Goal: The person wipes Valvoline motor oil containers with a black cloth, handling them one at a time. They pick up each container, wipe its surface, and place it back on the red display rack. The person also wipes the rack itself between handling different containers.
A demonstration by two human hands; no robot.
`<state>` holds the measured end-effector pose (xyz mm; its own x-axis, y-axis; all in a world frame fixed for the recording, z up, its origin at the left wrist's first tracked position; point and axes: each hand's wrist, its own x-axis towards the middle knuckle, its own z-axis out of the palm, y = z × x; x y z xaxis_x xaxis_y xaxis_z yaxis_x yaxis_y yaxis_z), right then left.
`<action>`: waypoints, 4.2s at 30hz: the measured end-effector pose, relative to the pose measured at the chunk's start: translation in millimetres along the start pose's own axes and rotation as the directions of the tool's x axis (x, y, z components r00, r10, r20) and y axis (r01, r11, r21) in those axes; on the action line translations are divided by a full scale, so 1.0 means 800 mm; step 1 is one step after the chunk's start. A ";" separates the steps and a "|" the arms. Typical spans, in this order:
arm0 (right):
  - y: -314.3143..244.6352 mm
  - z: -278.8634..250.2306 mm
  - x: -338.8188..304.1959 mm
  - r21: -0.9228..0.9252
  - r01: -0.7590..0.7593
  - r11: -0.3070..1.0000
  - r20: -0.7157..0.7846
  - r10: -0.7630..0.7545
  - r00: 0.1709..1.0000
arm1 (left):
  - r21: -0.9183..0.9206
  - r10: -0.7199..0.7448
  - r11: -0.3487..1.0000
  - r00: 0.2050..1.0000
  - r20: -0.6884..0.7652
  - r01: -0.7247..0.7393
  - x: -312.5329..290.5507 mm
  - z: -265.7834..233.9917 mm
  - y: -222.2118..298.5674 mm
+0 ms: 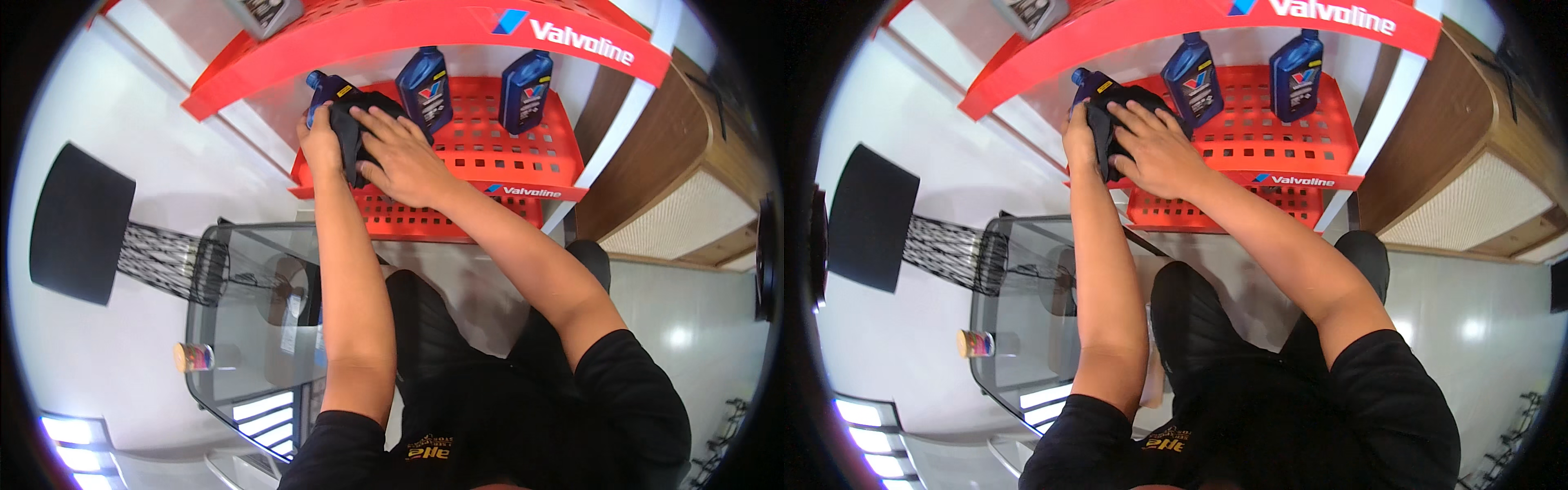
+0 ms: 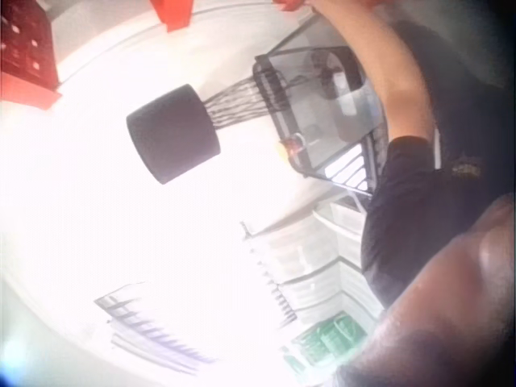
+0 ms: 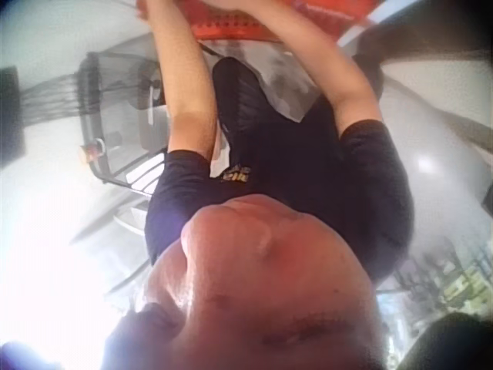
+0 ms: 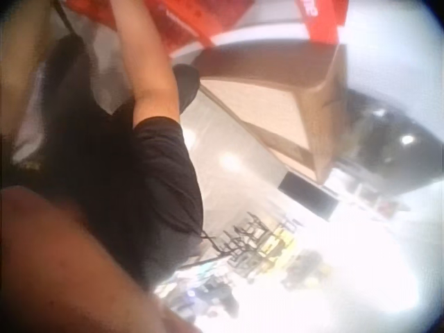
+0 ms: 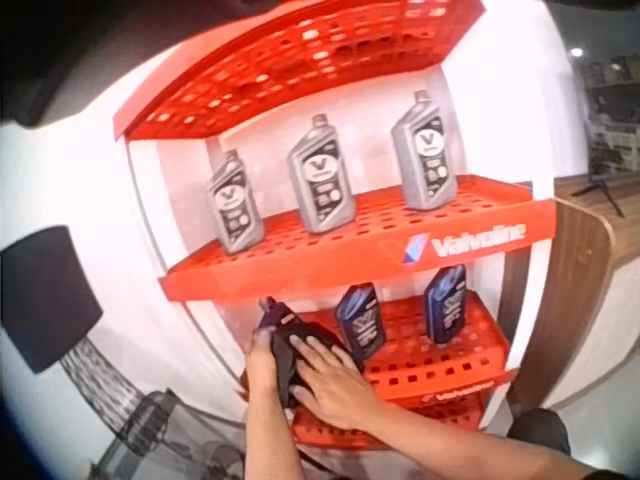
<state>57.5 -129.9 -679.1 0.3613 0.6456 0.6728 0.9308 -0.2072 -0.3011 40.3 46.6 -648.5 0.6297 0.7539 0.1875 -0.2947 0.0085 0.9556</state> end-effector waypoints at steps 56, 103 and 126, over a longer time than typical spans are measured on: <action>-0.078 -0.135 -0.043 0.677 -0.597 0.430 0.495 0.335 0.802 | -0.707 -0.122 0.660 0.964 0.235 0.256 -0.213 -0.023 -0.040; 0.003 -0.126 -0.077 0.784 -0.577 -0.229 0.616 0.401 0.678 | -0.376 -0.210 0.847 0.886 0.412 0.376 -0.234 -0.047 -0.046; 0.014 -0.094 -0.041 0.711 -0.552 0.435 0.290 0.533 0.794 | 0.089 0.227 0.960 0.920 0.320 -0.267 -0.138 0.038 -0.009</action>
<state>60.0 -208.8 -653.7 0.7676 0.6158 0.1777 0.1663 0.0764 -0.9831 -5.1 -56.6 -669.1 0.7426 0.4850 0.4619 -0.3874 -0.2514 0.8870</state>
